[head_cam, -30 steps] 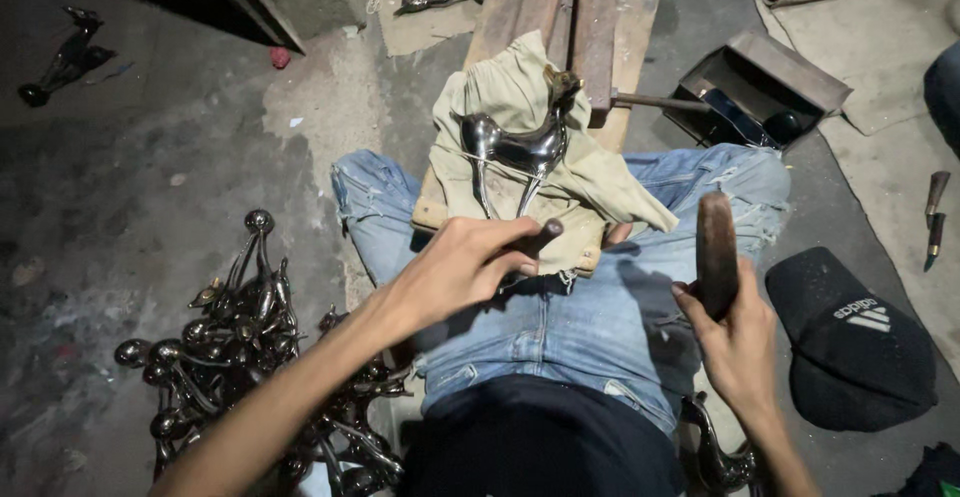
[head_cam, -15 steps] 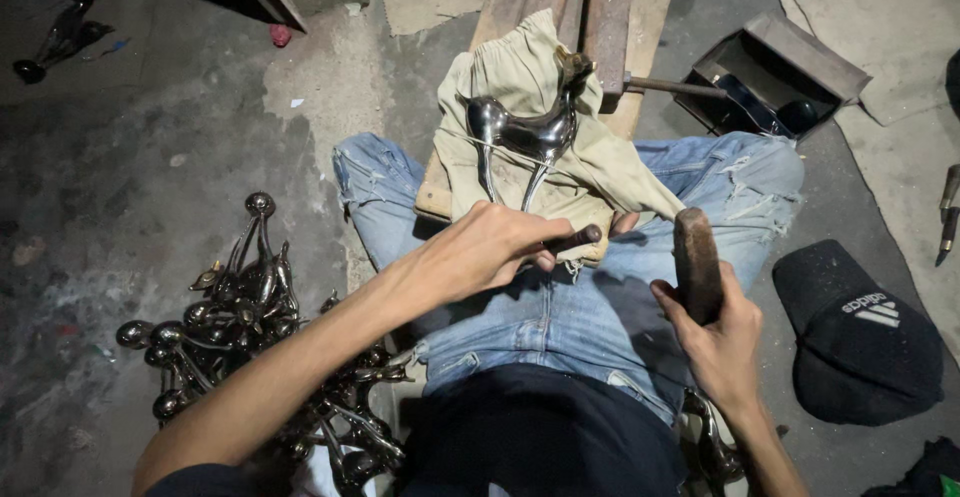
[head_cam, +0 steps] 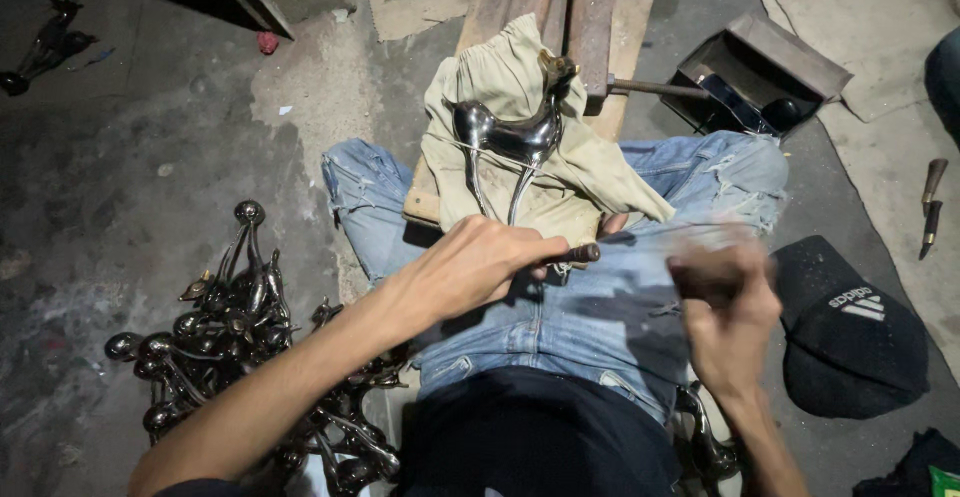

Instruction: The person sits cross-legged on the floor and repeatedly hammers a small metal deer-shaped decoration with a wooden mallet. They hold the piece in one hand and strike it with the other, occasionally rotating it to work different areas.

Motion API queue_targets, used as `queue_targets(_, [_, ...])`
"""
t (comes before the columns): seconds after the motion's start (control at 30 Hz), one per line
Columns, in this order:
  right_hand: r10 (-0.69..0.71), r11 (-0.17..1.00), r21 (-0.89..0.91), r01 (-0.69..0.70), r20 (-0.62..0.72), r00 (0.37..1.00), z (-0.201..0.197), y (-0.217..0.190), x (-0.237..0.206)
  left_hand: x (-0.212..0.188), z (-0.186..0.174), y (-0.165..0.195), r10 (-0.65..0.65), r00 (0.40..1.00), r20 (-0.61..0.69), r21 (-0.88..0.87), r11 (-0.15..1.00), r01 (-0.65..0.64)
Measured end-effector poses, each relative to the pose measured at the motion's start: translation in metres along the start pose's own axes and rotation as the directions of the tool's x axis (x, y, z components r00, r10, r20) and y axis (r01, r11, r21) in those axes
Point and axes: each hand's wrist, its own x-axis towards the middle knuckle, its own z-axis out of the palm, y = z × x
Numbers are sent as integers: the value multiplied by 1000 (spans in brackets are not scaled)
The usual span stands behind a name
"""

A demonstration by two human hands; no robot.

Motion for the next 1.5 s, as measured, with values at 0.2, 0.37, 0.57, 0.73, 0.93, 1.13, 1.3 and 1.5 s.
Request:
queue_targets(0.2, [-19, 733, -650, 201, 275, 961, -6, 7, 5, -6, 6, -1, 72, 997, -1, 114, 991, -72])
queue_targets(0.37, [112, 993, 55, -107, -96, 989, -6, 23, -1, -8, 6, 1, 72, 997, -18, 123, 990, -69])
queue_targets(0.57, [62, 996, -54, -64, -34, 997, -3, 29, -15, -10, 5, 4, 32, 999, -2, 133, 991, -31])
queue_targets(0.73, [-10, 956, -294, 22, 41, 999, 2, 22, -9, -12, 3, 5, 53, 998, -45, 105, 993, -48])
queue_targets(0.93, [69, 997, -14, -74, -194, 978, 7, 1, -3, -19, 2, 5, 13, 1000, -27, 77, 997, -11])
queue_targets(1.13, [-106, 892, -412, 186, 210, 972, 14, -15, 1, -37, -4, 4, 81, 958, -277, -83, 991, -108])
queue_targets(1.3, [67, 984, -168, -57, 51, 996, 26, -38, 44, -68, -12, -10, -404, 756, -515, -481, 866, 136])
queue_targets(1.5, [-175, 949, -236, 211, 165, 971, 62, -62, 139, -87, 30, -29, -483, 588, -649, -608, 794, -19])
